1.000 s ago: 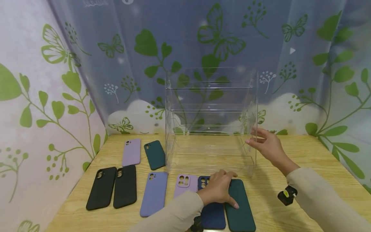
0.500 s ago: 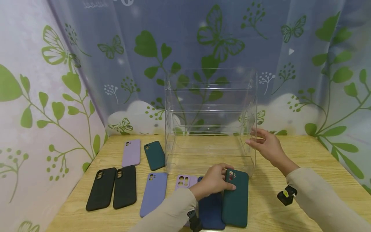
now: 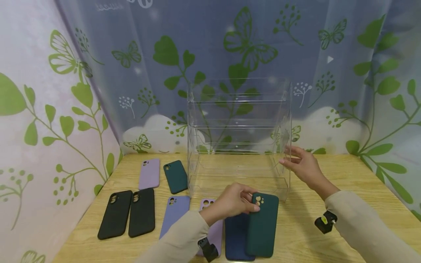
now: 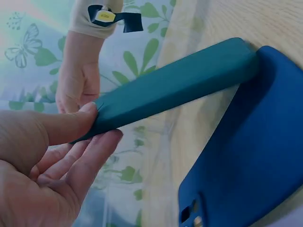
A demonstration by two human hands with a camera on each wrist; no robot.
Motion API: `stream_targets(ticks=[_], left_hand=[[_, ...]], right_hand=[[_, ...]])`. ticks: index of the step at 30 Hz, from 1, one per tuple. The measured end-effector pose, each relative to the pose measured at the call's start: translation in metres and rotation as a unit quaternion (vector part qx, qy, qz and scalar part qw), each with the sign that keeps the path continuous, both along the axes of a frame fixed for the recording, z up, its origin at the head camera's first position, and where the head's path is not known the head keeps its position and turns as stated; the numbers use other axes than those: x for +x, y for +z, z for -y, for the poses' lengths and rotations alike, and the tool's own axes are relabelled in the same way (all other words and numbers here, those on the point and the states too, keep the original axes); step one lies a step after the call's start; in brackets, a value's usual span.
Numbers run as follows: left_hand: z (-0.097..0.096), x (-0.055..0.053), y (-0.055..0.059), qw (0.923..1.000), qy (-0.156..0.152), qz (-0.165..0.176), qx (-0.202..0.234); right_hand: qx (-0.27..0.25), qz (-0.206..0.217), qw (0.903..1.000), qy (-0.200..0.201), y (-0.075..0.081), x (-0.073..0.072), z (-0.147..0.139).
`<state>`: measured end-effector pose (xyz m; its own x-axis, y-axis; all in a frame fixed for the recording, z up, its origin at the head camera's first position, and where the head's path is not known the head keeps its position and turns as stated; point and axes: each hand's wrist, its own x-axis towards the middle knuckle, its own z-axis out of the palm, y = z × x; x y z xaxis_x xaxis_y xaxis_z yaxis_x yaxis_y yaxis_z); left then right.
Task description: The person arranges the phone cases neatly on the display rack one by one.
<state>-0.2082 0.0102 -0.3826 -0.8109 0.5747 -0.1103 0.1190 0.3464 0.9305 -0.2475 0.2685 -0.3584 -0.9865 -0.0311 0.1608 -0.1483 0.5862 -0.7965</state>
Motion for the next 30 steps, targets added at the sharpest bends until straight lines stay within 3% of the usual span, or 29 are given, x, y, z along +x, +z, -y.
stream_targets(ticks=[6,13,21,24,30], left_hand=[[0.010,-0.004,0.018,0.9966,0.011,-0.081,0.004],[0.027,-0.023,0.065,0.9840,0.056,-0.169,0.002],[0.035,-0.044,0.119,0.9542,0.127,-0.270,0.028],[0.036,-0.051,0.136,0.9441,0.156,-0.286,0.052],[0.035,-0.064,0.173,0.9306,0.200,-0.283,0.119]], right_hand=[[-0.003,0.006,1.0000,-0.002,0.000,-0.001,-0.001],[-0.003,0.011,0.9999,-0.004,-0.001,-0.002,0.000],[-0.002,0.010,0.9999,-0.003,0.001,-0.002,-0.002],[-0.005,0.012,0.9999,-0.001,0.002,-0.002,-0.002],[-0.005,0.012,0.9999,0.001,0.000,-0.002,-0.002]])
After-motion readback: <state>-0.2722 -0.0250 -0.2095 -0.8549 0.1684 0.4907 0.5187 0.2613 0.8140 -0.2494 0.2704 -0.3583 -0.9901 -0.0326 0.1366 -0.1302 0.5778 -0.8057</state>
